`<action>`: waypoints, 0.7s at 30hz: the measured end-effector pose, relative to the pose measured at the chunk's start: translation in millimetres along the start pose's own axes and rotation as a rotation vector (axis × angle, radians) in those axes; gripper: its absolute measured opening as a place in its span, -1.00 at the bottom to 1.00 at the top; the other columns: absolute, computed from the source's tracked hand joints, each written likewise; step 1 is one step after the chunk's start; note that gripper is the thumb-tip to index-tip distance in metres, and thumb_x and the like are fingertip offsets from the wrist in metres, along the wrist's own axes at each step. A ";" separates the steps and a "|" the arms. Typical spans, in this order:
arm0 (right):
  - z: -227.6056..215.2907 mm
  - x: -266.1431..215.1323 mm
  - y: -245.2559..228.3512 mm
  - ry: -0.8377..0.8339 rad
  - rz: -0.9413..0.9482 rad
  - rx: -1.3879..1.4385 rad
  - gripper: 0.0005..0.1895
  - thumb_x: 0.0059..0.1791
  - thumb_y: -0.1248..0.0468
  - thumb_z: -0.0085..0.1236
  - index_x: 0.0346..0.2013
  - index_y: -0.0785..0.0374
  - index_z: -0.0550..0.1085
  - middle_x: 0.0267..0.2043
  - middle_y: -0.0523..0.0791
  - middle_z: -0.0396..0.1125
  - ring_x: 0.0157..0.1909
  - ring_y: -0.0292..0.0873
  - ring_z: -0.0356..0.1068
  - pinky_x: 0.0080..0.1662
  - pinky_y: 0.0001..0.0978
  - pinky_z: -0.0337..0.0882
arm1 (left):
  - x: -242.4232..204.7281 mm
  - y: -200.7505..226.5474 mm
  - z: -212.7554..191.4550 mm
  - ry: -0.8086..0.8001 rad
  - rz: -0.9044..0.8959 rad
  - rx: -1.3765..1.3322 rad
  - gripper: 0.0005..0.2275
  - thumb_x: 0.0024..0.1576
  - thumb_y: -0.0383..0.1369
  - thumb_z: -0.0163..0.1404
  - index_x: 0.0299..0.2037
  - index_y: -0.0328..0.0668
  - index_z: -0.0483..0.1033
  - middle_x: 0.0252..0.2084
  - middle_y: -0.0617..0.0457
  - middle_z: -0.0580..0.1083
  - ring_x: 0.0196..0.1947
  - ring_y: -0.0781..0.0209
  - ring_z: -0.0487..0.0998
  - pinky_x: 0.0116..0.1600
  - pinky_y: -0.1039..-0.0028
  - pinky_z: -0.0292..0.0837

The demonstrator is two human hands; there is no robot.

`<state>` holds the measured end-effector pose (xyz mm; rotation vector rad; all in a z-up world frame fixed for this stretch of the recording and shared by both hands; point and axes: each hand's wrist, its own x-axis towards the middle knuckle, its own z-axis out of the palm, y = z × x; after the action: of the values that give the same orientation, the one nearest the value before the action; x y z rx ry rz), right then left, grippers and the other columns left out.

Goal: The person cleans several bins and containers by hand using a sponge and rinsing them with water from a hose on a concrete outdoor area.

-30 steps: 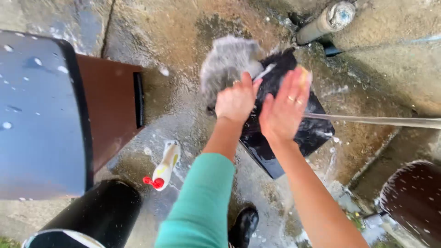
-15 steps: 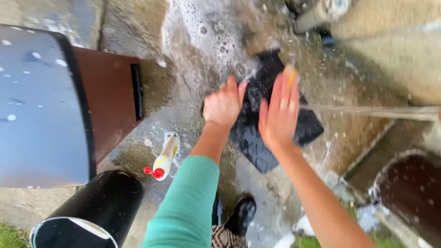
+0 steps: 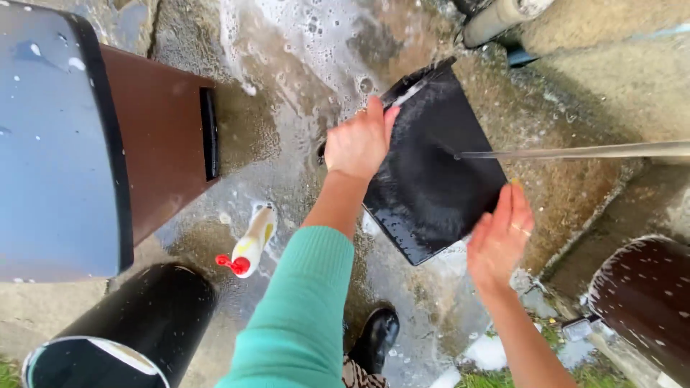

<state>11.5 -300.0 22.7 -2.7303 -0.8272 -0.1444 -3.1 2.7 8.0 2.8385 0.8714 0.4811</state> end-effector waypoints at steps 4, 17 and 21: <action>-15.7 -33.4 66.6 -0.098 0.243 0.108 -0.58 0.03 0.52 -0.14 0.15 0.30 0.47 0.11 0.10 0.34 0.08 0.19 0.42 0.07 0.01 0.47 | -5.7 -1.9 -22.3 -0.367 -0.111 -0.175 -0.54 0.30 0.11 -0.39 -0.28 -0.02 0.42 -0.49 -0.09 0.52 -0.44 -0.29 0.59 -0.35 -0.12 0.46; -201.7 160.1 -45.9 -0.450 0.925 0.382 -0.47 0.17 -0.32 -0.18 -0.26 -0.07 0.55 -0.17 -0.23 0.41 -0.28 -0.23 0.40 -0.21 -0.18 0.33 | 24.5 102.5 -99.8 -0.837 0.444 -0.383 -0.72 0.36 -0.12 -0.19 0.03 -0.12 0.43 -0.30 -0.12 0.61 -0.32 -0.34 0.60 -0.30 -0.04 0.44; -152.4 183.0 -11.8 -0.676 0.704 -0.022 -0.15 0.10 -0.53 -0.23 -0.02 0.16 0.57 0.03 0.19 0.44 0.14 0.33 0.36 0.14 0.12 0.26 | -4.0 86.0 -131.2 -0.781 0.385 -0.471 -0.78 0.33 -0.17 -0.11 -0.04 -0.11 0.45 -0.30 -0.15 0.61 -0.35 -0.37 0.60 -0.38 -0.05 0.42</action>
<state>155.0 -239.3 203.3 -2.9131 0.0651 0.9444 -5.7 -66.0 149.0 2.3999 0.0499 -0.3490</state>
